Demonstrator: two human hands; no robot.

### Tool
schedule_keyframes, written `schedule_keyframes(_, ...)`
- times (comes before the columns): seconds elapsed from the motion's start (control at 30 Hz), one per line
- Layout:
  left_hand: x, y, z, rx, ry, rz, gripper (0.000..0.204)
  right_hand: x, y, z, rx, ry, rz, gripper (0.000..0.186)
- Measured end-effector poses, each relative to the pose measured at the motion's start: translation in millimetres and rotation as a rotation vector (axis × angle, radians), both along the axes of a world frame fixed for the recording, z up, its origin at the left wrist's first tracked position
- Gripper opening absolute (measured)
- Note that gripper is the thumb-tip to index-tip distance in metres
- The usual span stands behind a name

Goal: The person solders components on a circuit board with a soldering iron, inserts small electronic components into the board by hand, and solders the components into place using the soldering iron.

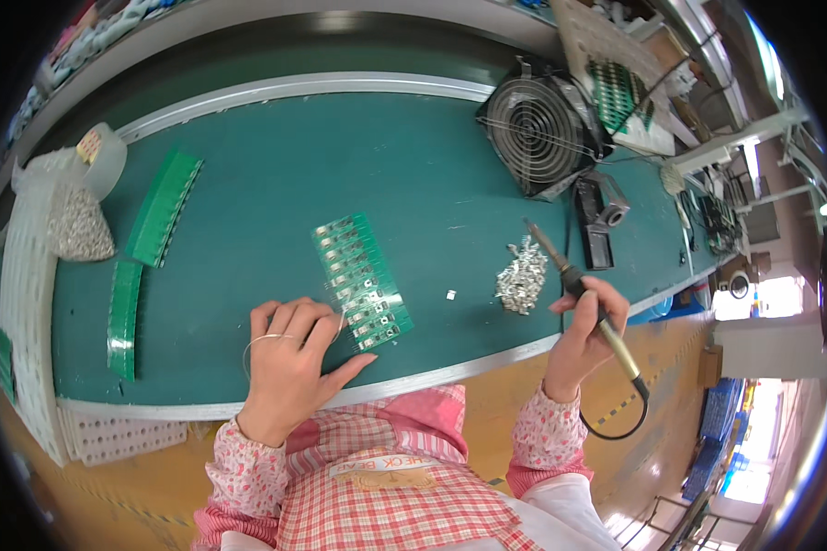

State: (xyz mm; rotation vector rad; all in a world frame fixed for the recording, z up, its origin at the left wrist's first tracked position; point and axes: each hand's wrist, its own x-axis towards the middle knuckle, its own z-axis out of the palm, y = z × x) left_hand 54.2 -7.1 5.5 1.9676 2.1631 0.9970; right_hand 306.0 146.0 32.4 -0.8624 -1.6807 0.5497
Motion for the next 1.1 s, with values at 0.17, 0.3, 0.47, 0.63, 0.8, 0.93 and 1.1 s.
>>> schedule_keyframes(0.17, -25, 11, 23, -0.001, -0.052, -0.121, 0.042, 45, 70, 1, 0.163, 0.059, -0.445, 0.017)
schedule_keyframes(0.3, -40, 28, 29, -0.087, 0.022, -0.252, 0.042, 71, 99, -3, 0.162, -0.569, -0.478, 0.02)
schedule_keyframes(0.47, -40, 30, 21, -0.12, 0.083, -0.278, 0.036, 45, 45, -4, 0.052, -0.287, -0.432, 0.021)
schedule_keyframes(0.63, -17, 27, 16, -0.024, 0.236, -0.039, 0.034, 4, -28, -25, -0.141, 0.033, -0.058, 0.02)
schedule_keyframes(0.8, 13, 20, 6, 0.009, 0.302, 0.098, 0.034, -31, -65, -35, -0.112, -0.103, 0.149, 0.027)
schedule_keyframes(0.93, 0, 17, 10, 0.015, 0.157, 0.084, 0.023, -47, -66, -36, -0.019, -0.09, 0.294, 0.029)
schedule_keyframes(1.1, -7, 20, 14, 0.0, 0.04, -0.025, 0.013, -51, -63, -39, 0.055, -0.099, 0.381, 0.03)
